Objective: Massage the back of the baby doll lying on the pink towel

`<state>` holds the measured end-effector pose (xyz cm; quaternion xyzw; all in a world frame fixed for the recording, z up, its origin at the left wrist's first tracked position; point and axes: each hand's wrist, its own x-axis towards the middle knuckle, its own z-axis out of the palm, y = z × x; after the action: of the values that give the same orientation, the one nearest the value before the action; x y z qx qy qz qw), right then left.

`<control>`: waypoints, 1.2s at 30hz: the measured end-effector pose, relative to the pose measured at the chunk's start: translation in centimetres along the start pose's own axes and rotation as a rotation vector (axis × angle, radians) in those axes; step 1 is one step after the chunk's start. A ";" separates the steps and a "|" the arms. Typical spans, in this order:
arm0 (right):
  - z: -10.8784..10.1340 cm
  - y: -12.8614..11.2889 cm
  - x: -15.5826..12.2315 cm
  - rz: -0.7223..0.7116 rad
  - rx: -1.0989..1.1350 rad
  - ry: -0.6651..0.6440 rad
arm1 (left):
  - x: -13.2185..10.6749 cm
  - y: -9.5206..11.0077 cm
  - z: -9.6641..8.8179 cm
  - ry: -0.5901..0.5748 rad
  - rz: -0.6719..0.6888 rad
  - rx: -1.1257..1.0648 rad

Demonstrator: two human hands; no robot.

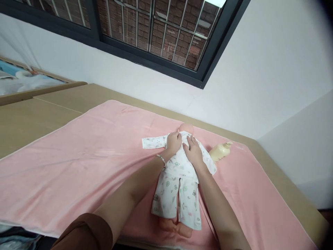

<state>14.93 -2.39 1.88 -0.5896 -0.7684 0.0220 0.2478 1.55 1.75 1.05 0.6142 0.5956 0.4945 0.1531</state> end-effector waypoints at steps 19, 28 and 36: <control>1.0 -1.3 -0.3 0.095 -0.057 0.151 | 0.0 -0.4 0.1 -0.023 0.036 0.054; -0.3 -2.1 -0.2 -0.137 -0.228 -0.022 | -0.1 -0.3 0.0 -0.038 0.045 0.072; 1.0 0.4 1.3 -0.056 0.005 0.002 | -0.4 -0.2 0.1 -0.074 0.049 0.108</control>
<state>14.67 -0.84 1.33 -0.5674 -0.7842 0.0163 0.2505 1.55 1.48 0.65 0.6538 0.6001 0.4422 0.1299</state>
